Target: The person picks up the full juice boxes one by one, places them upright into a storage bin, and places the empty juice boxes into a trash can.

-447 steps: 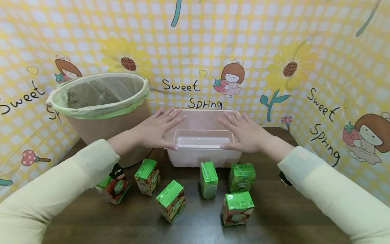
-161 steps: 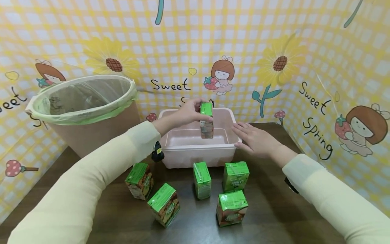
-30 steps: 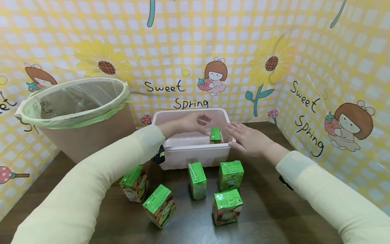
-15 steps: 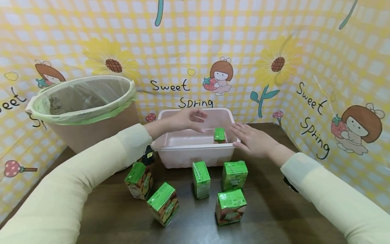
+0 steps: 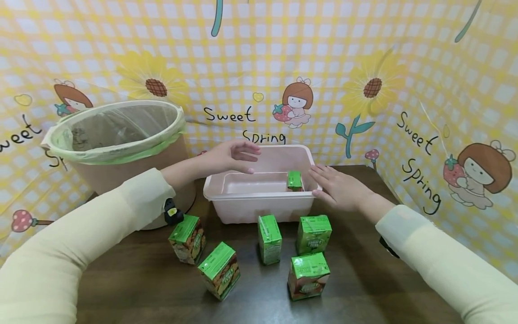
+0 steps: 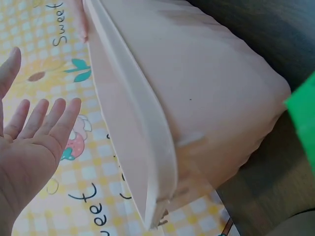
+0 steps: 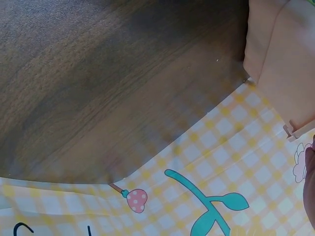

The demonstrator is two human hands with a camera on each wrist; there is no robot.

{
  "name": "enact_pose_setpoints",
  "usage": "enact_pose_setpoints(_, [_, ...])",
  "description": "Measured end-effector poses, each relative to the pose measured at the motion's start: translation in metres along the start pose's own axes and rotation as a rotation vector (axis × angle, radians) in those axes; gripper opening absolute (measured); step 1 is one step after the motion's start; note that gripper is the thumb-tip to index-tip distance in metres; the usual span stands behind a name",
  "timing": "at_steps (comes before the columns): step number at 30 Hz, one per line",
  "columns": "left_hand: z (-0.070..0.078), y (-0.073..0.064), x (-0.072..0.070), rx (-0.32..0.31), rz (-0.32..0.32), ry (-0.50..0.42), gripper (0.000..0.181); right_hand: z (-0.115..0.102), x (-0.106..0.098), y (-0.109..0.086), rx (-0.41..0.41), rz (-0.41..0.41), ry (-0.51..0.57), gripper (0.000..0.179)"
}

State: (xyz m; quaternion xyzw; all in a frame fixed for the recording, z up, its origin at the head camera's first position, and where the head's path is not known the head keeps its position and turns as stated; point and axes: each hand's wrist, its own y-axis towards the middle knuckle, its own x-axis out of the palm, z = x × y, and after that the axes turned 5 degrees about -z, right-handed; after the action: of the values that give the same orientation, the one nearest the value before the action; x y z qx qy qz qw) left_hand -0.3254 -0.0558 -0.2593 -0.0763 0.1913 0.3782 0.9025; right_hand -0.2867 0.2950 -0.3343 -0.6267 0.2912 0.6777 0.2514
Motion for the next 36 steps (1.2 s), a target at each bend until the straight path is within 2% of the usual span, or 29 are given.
enact_pose_setpoints(8, [0.002,-0.033,-0.007,0.008,0.020,-0.035,0.058,0.000,0.000,0.000,-0.001,0.001,0.005,0.062])
enact_pose_setpoints(19, [0.002,-0.080,-0.017,0.072,0.001,-0.055,0.058,0.000,0.000,-0.001,0.010,0.000,0.004,0.062])
enact_pose_setpoints(26, [-0.001,-0.110,-0.022,0.068,-0.008,-0.063,0.061,-0.002,-0.001,0.000,0.004,-0.004,0.006,0.061])
enact_pose_setpoints(32, [-0.009,-0.134,-0.027,0.078,-0.008,-0.050,0.062,-0.002,-0.002,0.000,0.002,-0.002,0.001,0.061])
enact_pose_setpoints(36, [-0.020,-0.148,-0.028,0.068,0.007,-0.058,0.063,-0.003,-0.001,-0.001,0.006,0.000,0.002,0.061])
